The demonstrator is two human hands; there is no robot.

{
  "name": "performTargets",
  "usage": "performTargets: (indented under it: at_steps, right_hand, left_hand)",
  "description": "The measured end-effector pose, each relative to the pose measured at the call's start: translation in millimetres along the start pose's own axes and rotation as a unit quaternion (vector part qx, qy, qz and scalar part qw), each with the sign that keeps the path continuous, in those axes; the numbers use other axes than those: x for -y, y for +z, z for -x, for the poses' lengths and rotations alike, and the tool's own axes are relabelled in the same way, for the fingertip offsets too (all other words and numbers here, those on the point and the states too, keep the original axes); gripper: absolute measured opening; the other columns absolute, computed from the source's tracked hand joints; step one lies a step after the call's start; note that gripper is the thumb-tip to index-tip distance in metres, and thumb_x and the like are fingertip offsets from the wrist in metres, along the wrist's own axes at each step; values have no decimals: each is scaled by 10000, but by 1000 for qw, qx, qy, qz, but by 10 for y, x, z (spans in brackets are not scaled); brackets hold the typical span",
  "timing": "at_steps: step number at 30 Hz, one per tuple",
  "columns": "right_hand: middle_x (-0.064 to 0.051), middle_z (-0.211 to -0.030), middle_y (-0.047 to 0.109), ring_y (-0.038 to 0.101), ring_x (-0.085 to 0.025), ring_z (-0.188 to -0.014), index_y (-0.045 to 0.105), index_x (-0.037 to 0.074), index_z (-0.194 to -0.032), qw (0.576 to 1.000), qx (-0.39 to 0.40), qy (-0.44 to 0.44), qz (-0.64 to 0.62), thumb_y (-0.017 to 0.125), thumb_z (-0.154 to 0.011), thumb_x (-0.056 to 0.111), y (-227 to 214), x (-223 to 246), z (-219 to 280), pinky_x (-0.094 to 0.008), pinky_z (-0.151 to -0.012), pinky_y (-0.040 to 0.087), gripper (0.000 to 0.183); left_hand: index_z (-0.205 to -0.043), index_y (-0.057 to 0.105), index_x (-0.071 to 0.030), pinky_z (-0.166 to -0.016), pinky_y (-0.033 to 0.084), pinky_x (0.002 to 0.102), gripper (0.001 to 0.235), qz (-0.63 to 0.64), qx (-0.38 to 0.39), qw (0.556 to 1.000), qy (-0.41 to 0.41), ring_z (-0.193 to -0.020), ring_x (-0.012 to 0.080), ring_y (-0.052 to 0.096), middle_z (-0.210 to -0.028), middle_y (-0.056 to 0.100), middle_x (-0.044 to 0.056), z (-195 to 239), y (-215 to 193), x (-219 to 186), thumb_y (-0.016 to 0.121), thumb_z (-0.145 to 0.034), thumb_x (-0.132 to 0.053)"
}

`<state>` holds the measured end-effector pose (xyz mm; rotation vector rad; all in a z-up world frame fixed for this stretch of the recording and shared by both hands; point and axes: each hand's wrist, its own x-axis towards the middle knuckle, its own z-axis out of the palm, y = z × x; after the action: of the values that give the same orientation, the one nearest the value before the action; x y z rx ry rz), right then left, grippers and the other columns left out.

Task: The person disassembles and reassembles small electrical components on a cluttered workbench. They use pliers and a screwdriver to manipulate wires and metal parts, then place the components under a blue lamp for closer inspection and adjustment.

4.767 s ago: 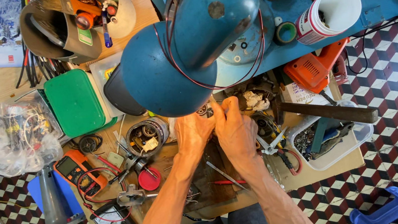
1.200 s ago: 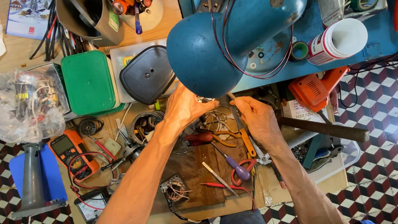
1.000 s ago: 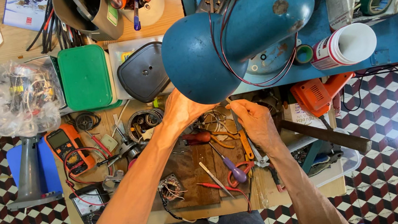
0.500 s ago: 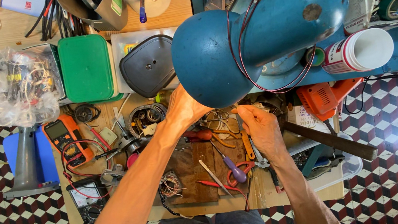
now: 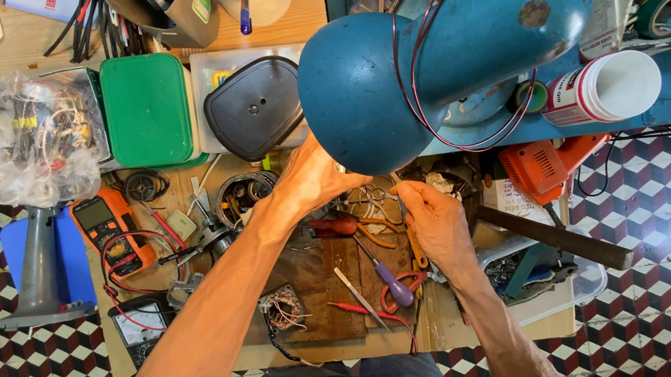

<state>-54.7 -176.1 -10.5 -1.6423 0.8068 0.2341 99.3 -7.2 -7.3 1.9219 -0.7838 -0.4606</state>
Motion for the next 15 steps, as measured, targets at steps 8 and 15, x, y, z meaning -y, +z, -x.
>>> performTargets:
  at_steps: [8, 15]
  right_hand:
    - [27, -666, 500, 437, -69, -594, 779, 34, -1019, 999, 30, -35, 13, 622, -1020, 299, 25, -14, -129, -245, -530, 354, 308]
    - [39, -661, 551, 463, -59, -610, 776, 59, -1042, 997, 2, -49, 66, 605, -1015, 309, 66, 34, -118, -236, -554, 393, 304]
  left_hand:
    - [-1351, 583, -111, -1074, 486, 456, 848, 21, 43, 998, -46, -1319, 359, 547, -1432, 516, 172, -32, -79, 106, 970, -602, -201]
    - [-1309, 630, -111, -1042, 506, 467, 802, -3, 35, 999, 10, -1294, 394, 553, -1451, 501, 205, -76, -110, 160, 984, -593, -180]
